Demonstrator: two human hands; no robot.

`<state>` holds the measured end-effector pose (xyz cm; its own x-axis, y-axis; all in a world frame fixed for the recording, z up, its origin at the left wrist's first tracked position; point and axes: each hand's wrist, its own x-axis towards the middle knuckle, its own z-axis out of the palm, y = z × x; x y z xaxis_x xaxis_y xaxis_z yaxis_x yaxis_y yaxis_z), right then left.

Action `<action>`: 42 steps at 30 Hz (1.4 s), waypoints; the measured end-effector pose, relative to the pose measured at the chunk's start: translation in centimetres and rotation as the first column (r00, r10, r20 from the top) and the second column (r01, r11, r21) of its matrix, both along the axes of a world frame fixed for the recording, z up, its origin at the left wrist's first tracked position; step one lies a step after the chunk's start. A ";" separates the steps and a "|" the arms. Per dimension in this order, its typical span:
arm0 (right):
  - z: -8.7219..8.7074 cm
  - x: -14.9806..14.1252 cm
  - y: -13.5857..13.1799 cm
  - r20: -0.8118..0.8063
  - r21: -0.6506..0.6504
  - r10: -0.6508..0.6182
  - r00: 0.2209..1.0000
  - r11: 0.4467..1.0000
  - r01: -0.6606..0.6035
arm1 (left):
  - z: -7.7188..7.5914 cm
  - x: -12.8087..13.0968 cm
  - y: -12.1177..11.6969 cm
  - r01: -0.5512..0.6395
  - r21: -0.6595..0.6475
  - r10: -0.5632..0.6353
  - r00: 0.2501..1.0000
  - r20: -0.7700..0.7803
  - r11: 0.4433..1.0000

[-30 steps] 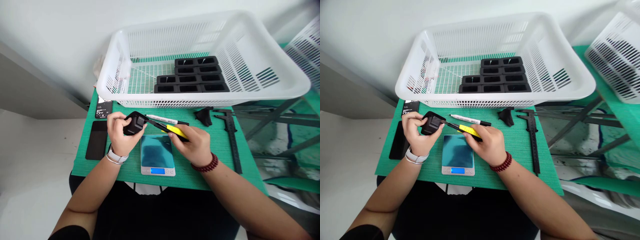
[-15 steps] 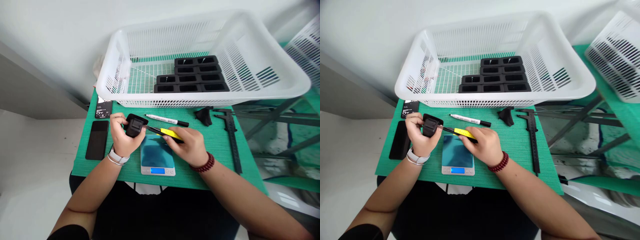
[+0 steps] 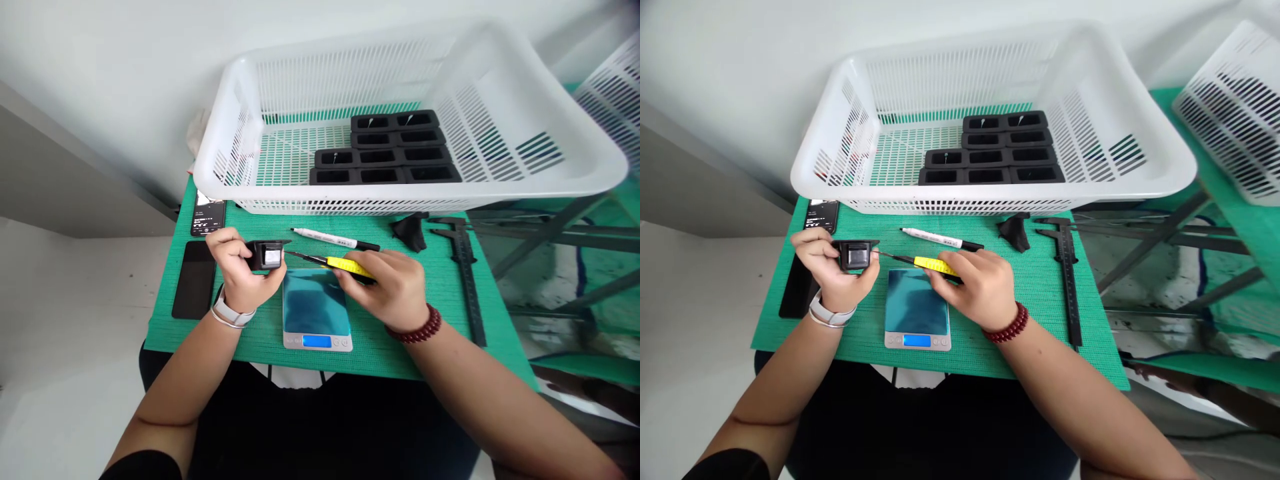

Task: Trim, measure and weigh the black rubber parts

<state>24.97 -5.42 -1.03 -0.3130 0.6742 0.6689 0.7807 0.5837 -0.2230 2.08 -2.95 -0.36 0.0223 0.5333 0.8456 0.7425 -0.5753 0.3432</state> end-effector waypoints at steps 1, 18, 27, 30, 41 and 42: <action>0.0 0.2 0.0 0.037 0.037 -0.002 0.999 0.999 0.000 | 0.0 0.0 0.0 0.003 0.001 -0.003 1.000 -0.002 1.000; 0.2 1.4 -0.3 0.214 0.209 -0.104 0.971 0.976 0.059 | -0.8 -0.5 0.2 -0.067 0.129 0.086 0.986 -0.145 0.989; 0.4 1.2 -0.1 0.129 0.197 -0.076 0.989 0.979 0.050 | -0.7 -0.2 0.1 -0.092 0.136 0.111 0.983 -0.145 0.986; 0.4 0.5 -0.1 -0.004 0.026 -0.058 0.998 0.998 0.058 | -0.6 -0.1 0.1 -0.114 0.150 0.132 0.985 -0.112 0.982; 2.1 -0.8 -0.3 -0.464 -0.884 -0.220 0.858 0.179 -0.432 | -1.5 -1.2 0.7 -0.053 0.336 0.121 0.975 -0.186 0.940; 2.1 -0.8 -0.4 -0.453 -0.891 -0.227 0.862 0.148 -0.430 | -1.6 -1.1 0.7 -0.081 0.299 0.140 0.973 -0.181 0.951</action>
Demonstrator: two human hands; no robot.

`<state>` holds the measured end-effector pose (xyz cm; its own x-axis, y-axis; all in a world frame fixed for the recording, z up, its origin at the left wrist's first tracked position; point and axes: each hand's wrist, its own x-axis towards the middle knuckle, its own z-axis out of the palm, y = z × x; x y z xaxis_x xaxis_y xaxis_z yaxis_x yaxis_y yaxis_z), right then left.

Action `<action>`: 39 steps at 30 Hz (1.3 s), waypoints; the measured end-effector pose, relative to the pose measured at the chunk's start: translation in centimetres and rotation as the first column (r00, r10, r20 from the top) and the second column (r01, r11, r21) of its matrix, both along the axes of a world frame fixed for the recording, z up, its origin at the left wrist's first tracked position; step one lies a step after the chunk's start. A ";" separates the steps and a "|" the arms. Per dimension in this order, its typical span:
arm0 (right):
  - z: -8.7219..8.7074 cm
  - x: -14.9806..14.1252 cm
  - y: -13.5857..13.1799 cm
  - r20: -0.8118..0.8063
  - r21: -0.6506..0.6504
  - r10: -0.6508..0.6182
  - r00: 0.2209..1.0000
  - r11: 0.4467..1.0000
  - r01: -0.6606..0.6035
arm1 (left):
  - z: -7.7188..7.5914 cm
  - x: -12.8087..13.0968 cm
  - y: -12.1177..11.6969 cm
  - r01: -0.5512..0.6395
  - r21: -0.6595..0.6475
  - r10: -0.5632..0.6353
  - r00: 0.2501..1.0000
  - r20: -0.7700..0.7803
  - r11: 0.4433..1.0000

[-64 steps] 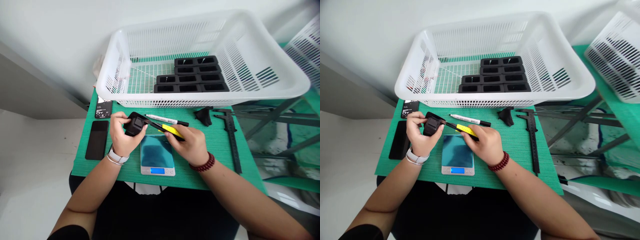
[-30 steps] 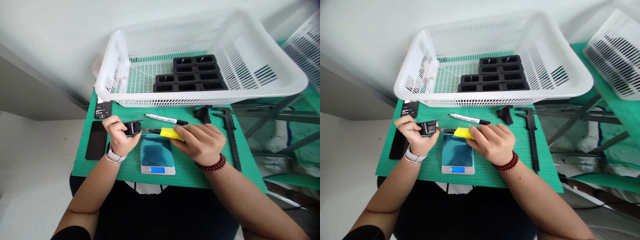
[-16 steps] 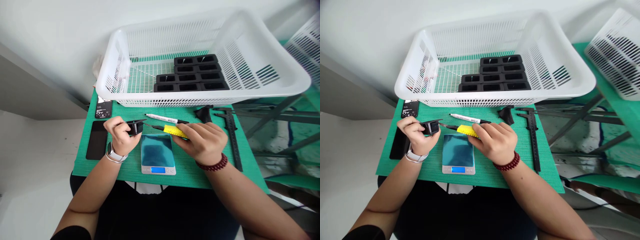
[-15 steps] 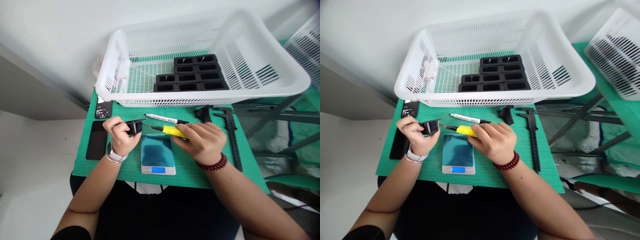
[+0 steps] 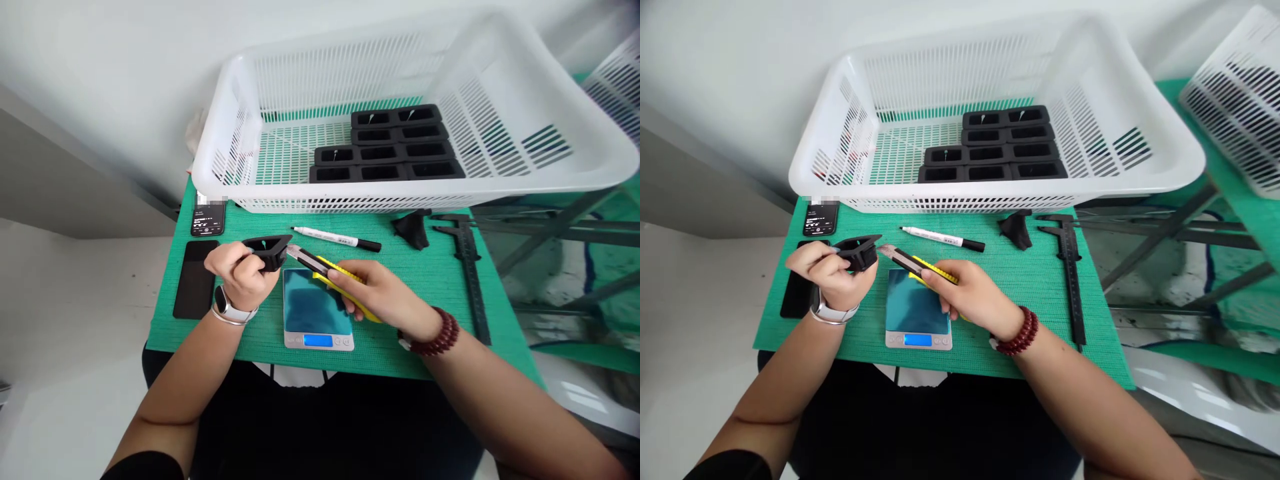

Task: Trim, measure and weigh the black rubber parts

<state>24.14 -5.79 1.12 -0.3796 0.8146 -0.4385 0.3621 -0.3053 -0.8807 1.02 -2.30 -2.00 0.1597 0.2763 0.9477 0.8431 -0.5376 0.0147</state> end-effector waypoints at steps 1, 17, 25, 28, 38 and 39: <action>0.1 0.0 0.0 0.002 -0.026 0.005 1.000 1.000 -0.005 | -0.1 0.2 -0.1 -0.034 -0.035 0.034 0.999 0.001 0.999; 1.1 1.1 0.5 0.035 0.050 -0.118 0.992 0.992 0.116 | 0.4 0.7 -0.2 -0.048 -0.114 0.047 0.999 -0.010 0.992; -0.2 4.4 -1.7 0.543 0.652 -0.542 0.642 0.753 0.084 | 0.5 0.1 0.4 0.181 -0.279 -0.133 0.974 0.182 0.943; -1.7 5.4 -4.0 0.660 0.719 -0.636 0.400 0.689 -0.089 | 0.4 0.0 0.5 0.270 -0.362 -0.180 0.948 0.262 0.892; -4.0 9.7 -4.9 0.645 0.748 -0.716 0.268 0.663 -0.029 | -0.1 1.0 0.5 0.716 -0.439 -0.052 0.550 0.833 0.543; -4.2 10.6 -4.6 0.675 0.720 -0.702 0.225 0.694 0.007 | -0.1 1.1 0.4 0.759 -0.402 -0.032 0.484 0.874 0.512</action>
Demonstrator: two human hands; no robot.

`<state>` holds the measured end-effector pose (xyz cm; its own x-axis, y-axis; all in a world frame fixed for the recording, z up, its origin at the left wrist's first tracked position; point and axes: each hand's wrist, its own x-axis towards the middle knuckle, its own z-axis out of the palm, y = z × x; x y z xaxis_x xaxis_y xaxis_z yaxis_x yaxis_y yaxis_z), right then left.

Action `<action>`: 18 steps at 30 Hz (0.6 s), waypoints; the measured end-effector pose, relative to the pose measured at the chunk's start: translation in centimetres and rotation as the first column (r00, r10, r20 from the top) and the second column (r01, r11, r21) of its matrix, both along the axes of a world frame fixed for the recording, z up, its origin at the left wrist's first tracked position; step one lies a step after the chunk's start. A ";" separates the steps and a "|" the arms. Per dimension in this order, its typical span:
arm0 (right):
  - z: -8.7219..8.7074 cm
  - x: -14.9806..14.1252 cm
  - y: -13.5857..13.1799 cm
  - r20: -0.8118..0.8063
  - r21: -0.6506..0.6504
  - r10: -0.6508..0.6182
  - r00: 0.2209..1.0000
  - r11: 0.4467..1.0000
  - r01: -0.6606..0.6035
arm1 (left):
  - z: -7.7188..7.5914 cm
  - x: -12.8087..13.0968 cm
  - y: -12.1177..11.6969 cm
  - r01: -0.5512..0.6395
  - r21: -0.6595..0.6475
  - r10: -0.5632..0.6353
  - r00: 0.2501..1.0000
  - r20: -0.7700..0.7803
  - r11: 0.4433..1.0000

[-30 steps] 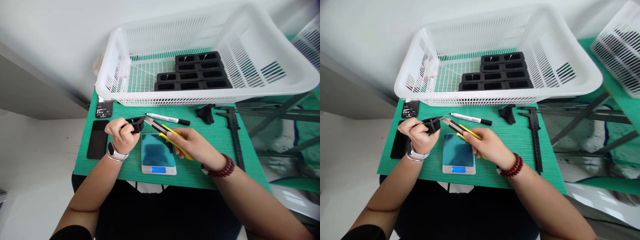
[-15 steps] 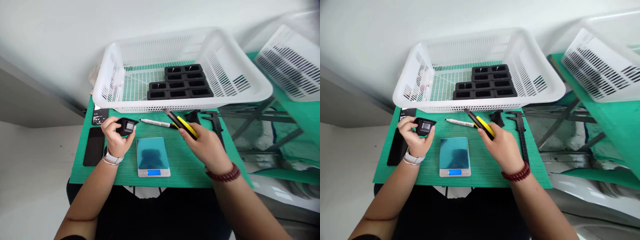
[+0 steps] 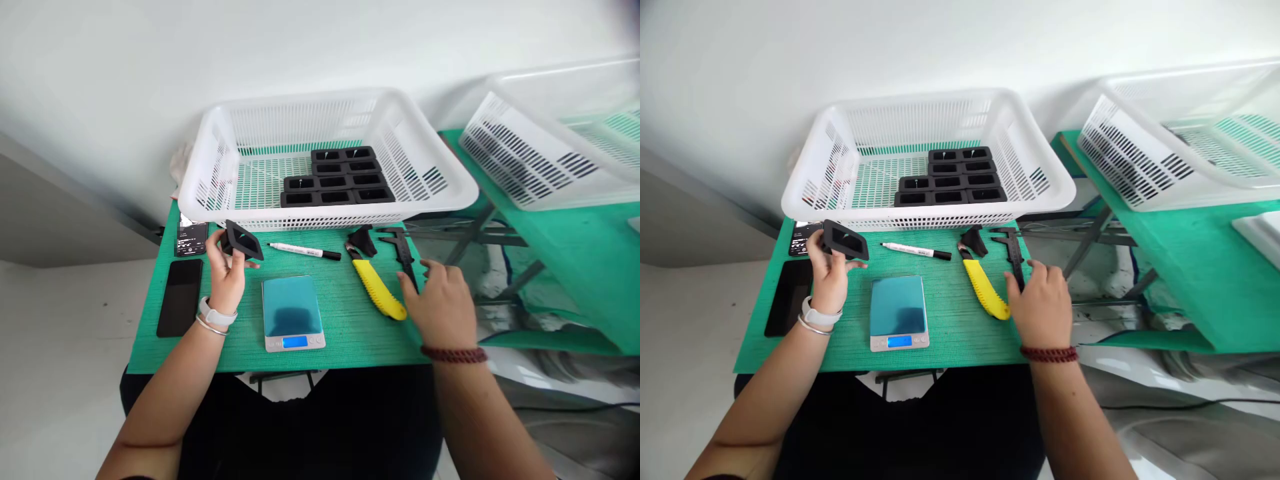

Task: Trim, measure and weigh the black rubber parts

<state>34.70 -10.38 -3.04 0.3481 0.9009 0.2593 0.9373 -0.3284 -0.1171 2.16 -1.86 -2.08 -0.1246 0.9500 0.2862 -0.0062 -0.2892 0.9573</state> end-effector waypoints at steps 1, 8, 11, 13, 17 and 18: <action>-0.1 0.8 0.3 -0.003 -0.061 -0.026 1.000 0.998 0.026 | 0.1 0.1 -0.1 0.031 -0.036 -0.028 0.996 0.086 0.999; -0.6 3.2 0.7 0.096 -0.126 0.078 0.992 0.990 -0.066 | 2.5 0.1 -0.9 0.395 -0.256 -0.174 0.779 0.602 0.882; -1.2 3.6 0.3 0.102 -0.006 0.118 0.988 0.993 -0.118 | 3.2 -0.1 -1.3 0.469 -0.276 -0.177 0.714 0.677 0.839; -1.6 3.7 0.0 0.087 0.078 0.128 0.988 0.988 -0.134 | 3.2 -0.2 -1.4 0.484 -0.276 -0.181 0.702 0.689 0.830; -1.6 3.7 -0.8 0.029 0.103 0.098 0.995 0.990 -0.100 | 3.2 0.1 -1.4 0.471 -0.281 -0.180 0.719 0.671 0.836; -1.3 3.6 -1.0 0.021 0.095 0.097 0.995 0.991 -0.099 | 3.2 0.2 -1.4 0.471 -0.276 -0.184 0.719 0.670 0.838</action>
<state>38.32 -11.43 -4.31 0.2545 0.9012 0.3508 0.9663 -0.2230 -0.1282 2.37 -3.23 1.08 0.2121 0.9659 -0.1487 -0.6293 0.2514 0.7354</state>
